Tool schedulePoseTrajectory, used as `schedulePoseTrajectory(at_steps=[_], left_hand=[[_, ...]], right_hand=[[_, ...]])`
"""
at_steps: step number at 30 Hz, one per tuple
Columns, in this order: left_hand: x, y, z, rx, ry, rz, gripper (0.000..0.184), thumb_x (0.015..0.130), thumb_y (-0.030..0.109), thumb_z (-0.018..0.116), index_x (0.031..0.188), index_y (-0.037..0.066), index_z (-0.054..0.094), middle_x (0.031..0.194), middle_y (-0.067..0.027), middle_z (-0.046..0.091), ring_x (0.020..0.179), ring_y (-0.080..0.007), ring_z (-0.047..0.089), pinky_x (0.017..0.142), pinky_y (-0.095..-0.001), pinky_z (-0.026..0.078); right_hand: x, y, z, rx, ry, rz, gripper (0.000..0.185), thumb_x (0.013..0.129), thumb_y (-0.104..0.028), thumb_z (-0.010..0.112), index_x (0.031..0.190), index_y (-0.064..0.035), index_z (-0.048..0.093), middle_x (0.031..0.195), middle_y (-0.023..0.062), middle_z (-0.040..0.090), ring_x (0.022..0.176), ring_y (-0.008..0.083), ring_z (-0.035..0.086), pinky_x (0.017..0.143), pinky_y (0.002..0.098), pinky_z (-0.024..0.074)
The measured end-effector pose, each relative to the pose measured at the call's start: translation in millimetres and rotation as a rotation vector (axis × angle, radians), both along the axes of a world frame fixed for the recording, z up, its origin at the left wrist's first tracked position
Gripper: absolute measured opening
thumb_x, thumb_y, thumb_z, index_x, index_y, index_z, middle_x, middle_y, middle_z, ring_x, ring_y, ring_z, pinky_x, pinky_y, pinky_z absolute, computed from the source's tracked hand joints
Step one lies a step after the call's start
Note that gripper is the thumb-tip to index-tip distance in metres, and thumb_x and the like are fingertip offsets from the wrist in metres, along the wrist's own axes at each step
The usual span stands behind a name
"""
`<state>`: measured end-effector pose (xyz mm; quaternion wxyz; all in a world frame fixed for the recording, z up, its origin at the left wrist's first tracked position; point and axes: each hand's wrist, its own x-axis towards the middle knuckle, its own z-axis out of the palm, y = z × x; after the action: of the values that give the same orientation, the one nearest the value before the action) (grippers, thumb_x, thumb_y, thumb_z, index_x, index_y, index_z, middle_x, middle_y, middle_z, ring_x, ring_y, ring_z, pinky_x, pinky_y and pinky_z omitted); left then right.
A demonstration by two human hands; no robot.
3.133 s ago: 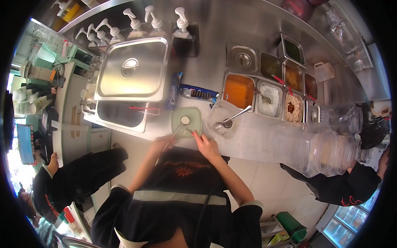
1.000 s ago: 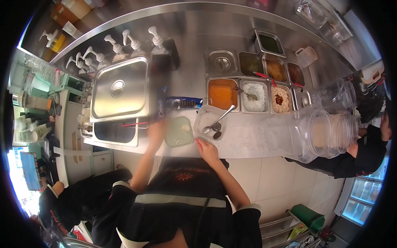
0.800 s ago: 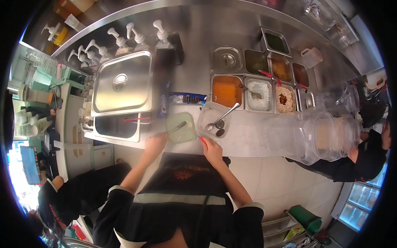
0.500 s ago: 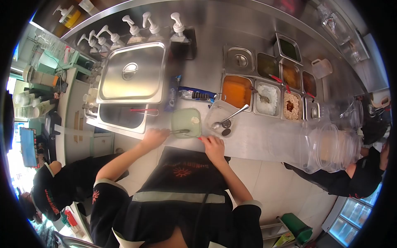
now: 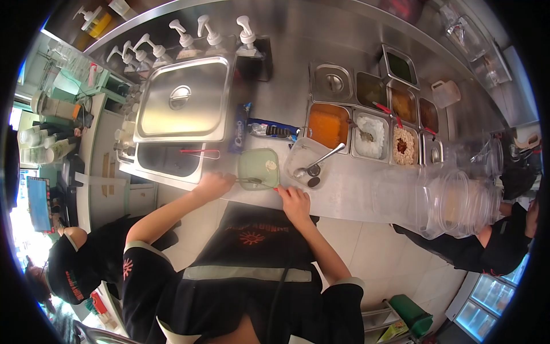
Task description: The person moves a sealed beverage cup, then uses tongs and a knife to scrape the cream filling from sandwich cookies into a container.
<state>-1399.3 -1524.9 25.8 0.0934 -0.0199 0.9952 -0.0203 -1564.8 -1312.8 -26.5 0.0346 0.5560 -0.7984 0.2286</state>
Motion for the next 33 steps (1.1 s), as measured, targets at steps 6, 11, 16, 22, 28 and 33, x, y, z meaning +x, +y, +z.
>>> schedulePoseTrajectory(at_steps=[6, 11, 16, 22, 28, 33], left_hand=[[-2, -4, -4, -0.010, 0.044, -0.029, 0.005, 0.072, 0.011, 0.052, 0.075, 0.007, 0.052, 0.066, -0.0049, 0.052, 0.053, -0.0189, 0.057, 0.037, -0.0323, 0.043], [-5, -5, -4, -0.037, 0.011, 0.013, 0.010, 0.072, 0.013, 0.054, 0.079, 0.006, 0.054, 0.069, -0.0054, 0.054, 0.053, -0.0174, 0.058, 0.038, -0.0309, 0.044], [-15, -4, 16, 0.019, 0.075, 0.299, 0.028, 0.074, 0.026, 0.059, 0.090, 0.002, 0.056, 0.080, -0.0071, 0.059, 0.054, -0.0195, 0.061, 0.043, -0.0299, 0.047], [4, 10, 37, 0.364, 0.143, 0.707, 0.038, 0.076, 0.039, 0.059, 0.088, 0.003, 0.058, 0.073, -0.0100, 0.062, 0.059, -0.0271, 0.062, 0.051, -0.0382, 0.049], [10, 34, 16, 0.797, 0.001, 1.010, 0.038, 0.079, 0.039, 0.056, 0.078, 0.001, 0.061, 0.060, -0.0103, 0.061, 0.058, -0.0237, 0.063, 0.055, -0.0344, 0.049], [14, 26, -18, 1.125, -0.118, 1.204, 0.033, 0.080, 0.033, 0.058, 0.090, 0.002, 0.063, 0.065, -0.0075, 0.062, 0.058, -0.0148, 0.063, 0.049, -0.0254, 0.045]], right_hand=[[0, -7, -6, 0.008, -0.084, 0.041, 0.019, 0.073, -0.011, 0.055, 0.090, -0.0165, 0.060, 0.067, 0.0010, 0.049, 0.059, 0.0188, 0.053, 0.050, 0.0331, 0.0428], [-4, -17, -25, 0.074, -0.043, 0.072, 0.018, 0.073, -0.011, 0.055, 0.089, -0.0152, 0.059, 0.066, 0.0024, 0.050, 0.056, 0.0204, 0.055, 0.045, 0.0338, 0.0444], [-1, -20, -23, 0.076, -0.155, 0.000, 0.018, 0.077, -0.015, 0.054, 0.094, -0.0150, 0.058, 0.067, 0.0052, 0.052, 0.055, 0.0237, 0.057, 0.045, 0.0366, 0.0459], [0, -20, -9, 0.049, -0.283, -0.176, 0.019, 0.081, -0.021, 0.053, 0.098, -0.0118, 0.056, 0.076, 0.0103, 0.059, 0.057, 0.0297, 0.059, 0.048, 0.0396, 0.0476], [2, -21, -9, 0.114, -0.336, -0.224, 0.023, 0.083, -0.020, 0.051, 0.102, -0.0092, 0.052, 0.081, 0.0145, 0.061, 0.059, 0.0346, 0.059, 0.050, 0.0444, 0.0476], [1, -17, -9, 0.142, -0.356, -0.209, 0.020, 0.083, -0.021, 0.050, 0.099, -0.0083, 0.052, 0.081, 0.0146, 0.061, 0.060, 0.0353, 0.059, 0.050, 0.0452, 0.0476]])
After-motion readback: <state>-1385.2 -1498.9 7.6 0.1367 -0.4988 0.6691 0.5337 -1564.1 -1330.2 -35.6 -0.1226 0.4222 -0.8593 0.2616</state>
